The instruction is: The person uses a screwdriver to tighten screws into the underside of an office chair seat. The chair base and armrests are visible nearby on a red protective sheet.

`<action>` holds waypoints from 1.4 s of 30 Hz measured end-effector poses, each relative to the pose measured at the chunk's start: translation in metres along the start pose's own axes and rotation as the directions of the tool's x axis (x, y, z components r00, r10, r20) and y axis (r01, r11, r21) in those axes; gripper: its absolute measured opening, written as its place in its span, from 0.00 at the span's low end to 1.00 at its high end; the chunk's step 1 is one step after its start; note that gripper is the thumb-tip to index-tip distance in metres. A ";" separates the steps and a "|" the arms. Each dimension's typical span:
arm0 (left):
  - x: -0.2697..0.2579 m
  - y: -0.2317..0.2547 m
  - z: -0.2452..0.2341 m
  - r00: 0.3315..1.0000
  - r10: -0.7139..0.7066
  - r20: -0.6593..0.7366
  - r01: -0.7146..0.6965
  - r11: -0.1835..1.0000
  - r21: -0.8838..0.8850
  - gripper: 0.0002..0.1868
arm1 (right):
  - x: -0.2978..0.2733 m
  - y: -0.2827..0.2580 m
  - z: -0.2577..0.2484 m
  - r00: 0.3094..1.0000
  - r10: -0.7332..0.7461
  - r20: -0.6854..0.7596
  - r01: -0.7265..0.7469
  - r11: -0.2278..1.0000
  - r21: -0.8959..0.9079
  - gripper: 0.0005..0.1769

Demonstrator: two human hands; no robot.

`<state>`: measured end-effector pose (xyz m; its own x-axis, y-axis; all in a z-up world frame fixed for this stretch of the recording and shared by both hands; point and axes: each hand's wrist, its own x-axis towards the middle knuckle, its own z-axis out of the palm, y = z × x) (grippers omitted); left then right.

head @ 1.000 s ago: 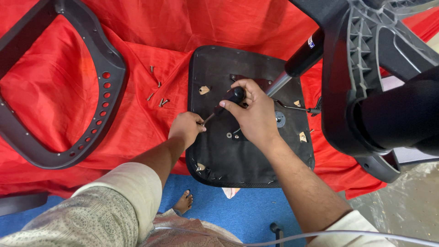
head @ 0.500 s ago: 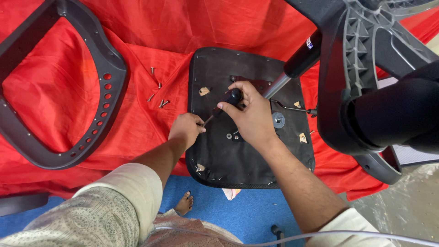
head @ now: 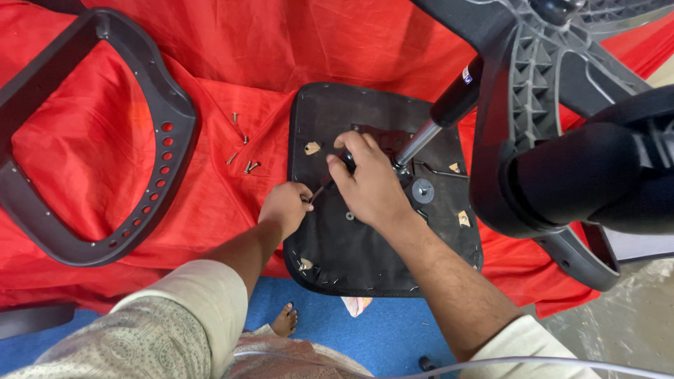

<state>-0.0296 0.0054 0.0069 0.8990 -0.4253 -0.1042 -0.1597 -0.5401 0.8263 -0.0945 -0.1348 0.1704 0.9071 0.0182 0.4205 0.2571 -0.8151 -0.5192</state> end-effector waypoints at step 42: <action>0.017 -0.004 0.001 0.987 -0.049 0.153 0.037 0.996 0.083 0.07 | 0.032 -0.028 -0.002 0.913 0.344 0.218 -0.298 0.930 -0.217 0.19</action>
<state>-0.0140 -0.0008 0.0012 0.8330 -0.5041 -0.2281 -0.1600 -0.6140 0.7729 -0.0736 -0.1128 0.1998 0.9896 -0.1374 0.0434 -0.1038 -0.8886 -0.4468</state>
